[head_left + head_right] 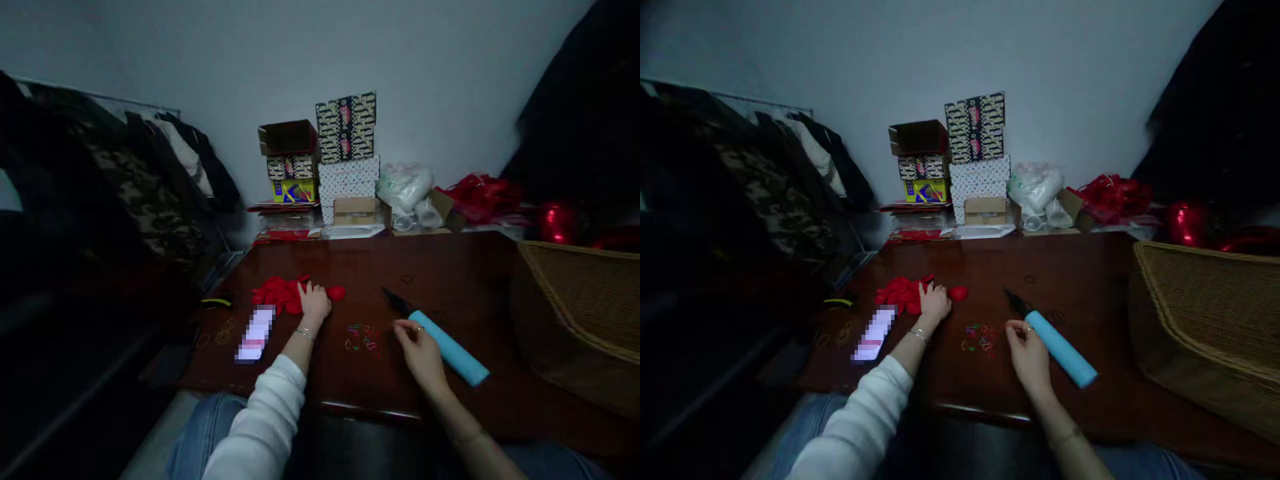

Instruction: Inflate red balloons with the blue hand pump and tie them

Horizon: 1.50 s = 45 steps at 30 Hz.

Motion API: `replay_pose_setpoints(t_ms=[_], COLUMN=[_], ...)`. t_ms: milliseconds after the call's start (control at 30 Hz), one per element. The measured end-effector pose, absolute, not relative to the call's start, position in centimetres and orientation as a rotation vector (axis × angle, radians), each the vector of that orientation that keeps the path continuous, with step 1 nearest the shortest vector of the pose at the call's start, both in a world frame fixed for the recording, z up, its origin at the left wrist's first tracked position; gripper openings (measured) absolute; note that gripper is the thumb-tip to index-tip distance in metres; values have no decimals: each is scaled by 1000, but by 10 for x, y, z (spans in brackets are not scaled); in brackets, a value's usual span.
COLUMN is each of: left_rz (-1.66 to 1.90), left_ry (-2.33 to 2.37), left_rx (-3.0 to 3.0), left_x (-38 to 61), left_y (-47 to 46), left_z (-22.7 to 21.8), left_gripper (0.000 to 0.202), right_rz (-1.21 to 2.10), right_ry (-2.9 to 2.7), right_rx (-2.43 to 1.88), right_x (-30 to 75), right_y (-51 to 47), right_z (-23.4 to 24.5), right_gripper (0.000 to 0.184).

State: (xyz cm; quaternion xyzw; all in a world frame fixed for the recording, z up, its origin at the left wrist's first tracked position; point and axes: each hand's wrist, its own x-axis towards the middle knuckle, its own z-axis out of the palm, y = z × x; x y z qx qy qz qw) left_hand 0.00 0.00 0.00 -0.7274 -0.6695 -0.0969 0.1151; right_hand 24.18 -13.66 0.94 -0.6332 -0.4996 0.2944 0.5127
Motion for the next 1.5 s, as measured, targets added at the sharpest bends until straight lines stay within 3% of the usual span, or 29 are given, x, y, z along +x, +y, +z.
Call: replay_pose_setpoints(t_ms=[533, 967, 1500], left_rz=[-205, -171, -58], left_ry=[-2059, -2070, -2151], left_rx=[-2138, -2187, -2196], left_x=[10, 14, 17], left_y=[2, 4, 4], left_z=[10, 8, 21], left_gripper=[32, 39, 30], right_rz=[764, 30, -176], right_ry=[-1195, -1655, -1997], right_rx=[-1594, -1597, -2094], right_x=[244, 254, 264], right_y=[-136, -126, -122], right_z=[10, 0, 6], right_gripper=[42, 41, 49])
